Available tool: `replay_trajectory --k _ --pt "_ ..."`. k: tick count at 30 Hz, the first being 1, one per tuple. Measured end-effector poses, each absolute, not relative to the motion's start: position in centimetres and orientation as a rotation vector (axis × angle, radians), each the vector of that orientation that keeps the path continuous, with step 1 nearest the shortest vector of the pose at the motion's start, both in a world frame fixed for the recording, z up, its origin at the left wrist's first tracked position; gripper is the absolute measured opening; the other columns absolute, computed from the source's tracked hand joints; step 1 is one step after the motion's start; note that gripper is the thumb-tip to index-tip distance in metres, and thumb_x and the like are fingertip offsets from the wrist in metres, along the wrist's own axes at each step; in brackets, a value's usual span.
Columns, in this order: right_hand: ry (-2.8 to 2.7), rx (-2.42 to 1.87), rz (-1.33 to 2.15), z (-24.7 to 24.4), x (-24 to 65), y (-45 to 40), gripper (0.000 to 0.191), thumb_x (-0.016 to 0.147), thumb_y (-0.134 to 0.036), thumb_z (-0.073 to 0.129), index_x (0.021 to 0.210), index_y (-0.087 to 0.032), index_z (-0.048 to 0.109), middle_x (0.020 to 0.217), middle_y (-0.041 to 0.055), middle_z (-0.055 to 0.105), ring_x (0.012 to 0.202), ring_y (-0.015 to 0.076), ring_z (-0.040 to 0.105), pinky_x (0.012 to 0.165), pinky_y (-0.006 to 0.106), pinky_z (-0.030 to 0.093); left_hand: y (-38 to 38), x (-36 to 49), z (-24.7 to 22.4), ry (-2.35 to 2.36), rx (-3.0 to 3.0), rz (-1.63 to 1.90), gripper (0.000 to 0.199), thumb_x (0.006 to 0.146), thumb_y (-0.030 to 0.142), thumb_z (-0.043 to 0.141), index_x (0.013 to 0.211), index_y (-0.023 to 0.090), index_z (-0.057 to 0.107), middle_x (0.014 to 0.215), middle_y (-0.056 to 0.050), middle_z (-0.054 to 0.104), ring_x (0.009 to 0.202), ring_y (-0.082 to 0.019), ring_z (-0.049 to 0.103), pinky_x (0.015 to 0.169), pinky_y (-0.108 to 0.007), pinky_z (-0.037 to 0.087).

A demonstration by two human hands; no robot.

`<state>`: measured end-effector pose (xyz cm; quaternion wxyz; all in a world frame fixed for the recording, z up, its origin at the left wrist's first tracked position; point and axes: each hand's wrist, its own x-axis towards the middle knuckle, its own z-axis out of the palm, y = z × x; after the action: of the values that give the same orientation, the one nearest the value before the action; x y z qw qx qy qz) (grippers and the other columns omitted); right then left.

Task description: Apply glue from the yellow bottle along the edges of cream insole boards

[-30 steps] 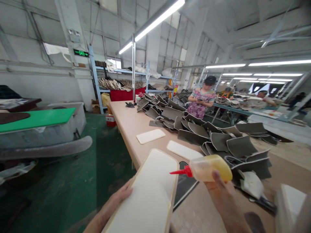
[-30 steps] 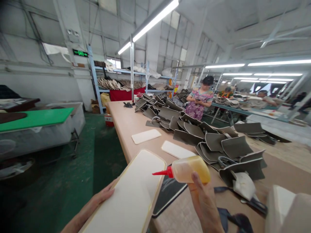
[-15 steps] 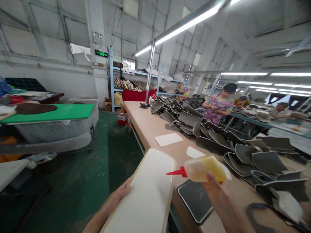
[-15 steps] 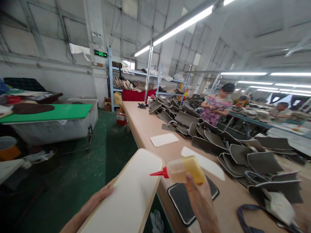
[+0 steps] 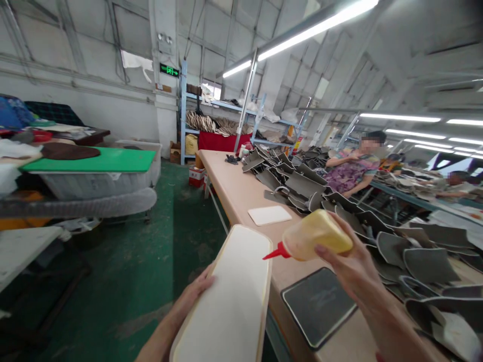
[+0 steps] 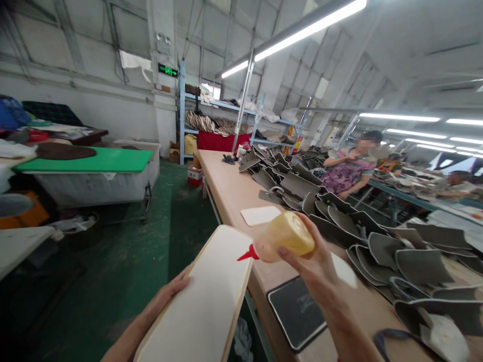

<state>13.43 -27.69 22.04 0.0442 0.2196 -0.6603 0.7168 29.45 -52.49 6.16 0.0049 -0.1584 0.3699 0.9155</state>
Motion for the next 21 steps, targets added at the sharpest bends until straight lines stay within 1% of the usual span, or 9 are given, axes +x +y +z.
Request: replay_trajectory --k 2,5,7,11,15,19,21 --pt "-1.976 0.603 2.359 21.0 12.4 -27.6 0.079 0.048 -0.033 0.087 0.121 -0.026 0.056 0.106 0.0058 0.066 0.086 0.0182 0.062 0.069 0.025 0.055 -52.3 29.4 7.0 1.197 -0.519 2.874 0.085 0.079 0.028 0.064 0.148 0.020 0.015 0.117 -0.011 0.067 0.090 -0.026 0.068 0.073 -0.031 0.054" --pt "-1.777 0.527 2.612 19.9 11.2 -27.4 0.064 0.058 -0.034 0.083 0.116 -0.022 0.059 0.104 0.0068 0.067 0.085 0.0173 0.063 0.070 0.025 0.056 -51.9 29.4 8.3 1.252 -0.519 2.869 0.078 0.081 0.028 0.062 0.147 0.020 0.021 0.116 -0.010 0.067 0.093 -0.025 0.068 0.076 -0.031 0.054" --pt "-1.707 0.509 2.701 19.5 10.8 -27.2 0.054 0.062 -0.034 0.081 0.111 -0.021 0.062 0.101 0.0064 0.068 0.084 0.0171 0.064 0.068 0.025 0.057 -51.6 29.2 8.9 1.278 -0.500 2.886 0.081 0.079 0.028 0.064 0.147 0.022 0.020 0.119 -0.009 0.066 0.094 -0.025 0.068 0.075 -0.030 0.054" --pt "-1.653 0.471 2.763 19.0 10.3 -26.5 0.046 0.065 -0.032 0.080 0.106 -0.019 0.064 0.097 0.0054 0.070 0.084 0.0176 0.065 0.071 0.026 0.058 -50.9 28.4 9.7 1.314 -0.488 2.867 0.087 0.078 0.031 0.066 0.148 0.024 0.015 0.122 -0.010 0.064 0.088 -0.026 0.069 0.067 -0.031 0.055" --pt "-1.609 0.422 2.767 18.4 9.3 -25.5 0.046 0.065 -0.033 0.079 0.106 -0.020 0.065 0.098 0.0062 0.070 0.088 0.0200 0.065 0.073 0.031 0.058 -50.1 27.4 10.4 1.281 -0.462 2.851 0.092 0.077 0.031 0.068 0.149 0.024 0.011 0.121 -0.011 0.064 0.087 -0.027 0.069 0.068 -0.032 0.056" --pt "-1.584 0.396 2.772 17.6 8.3 -24.4 0.044 0.066 -0.034 0.079 0.105 -0.022 0.065 0.101 0.0040 0.069 0.092 0.0191 0.064 0.077 0.030 0.057 -49.0 26.5 10.8 1.324 -0.492 2.854 0.094 0.079 0.030 0.066 0.149 0.023 0.004 0.117 -0.011 0.067 0.086 -0.027 0.070 0.067 -0.032 0.056" --pt "-1.572 0.386 2.778 17.3 7.9 -24.0 0.044 0.067 -0.034 0.078 0.106 -0.022 0.064 0.099 0.0035 0.070 0.091 0.0180 0.064 0.077 0.028 0.056 -48.5 26.1 11.0 1.352 -0.513 2.851 0.092 0.081 0.029 0.064 0.149 0.021 0.004 0.115 -0.011 0.068 0.085 -0.027 0.070 0.066 -0.032 0.056"
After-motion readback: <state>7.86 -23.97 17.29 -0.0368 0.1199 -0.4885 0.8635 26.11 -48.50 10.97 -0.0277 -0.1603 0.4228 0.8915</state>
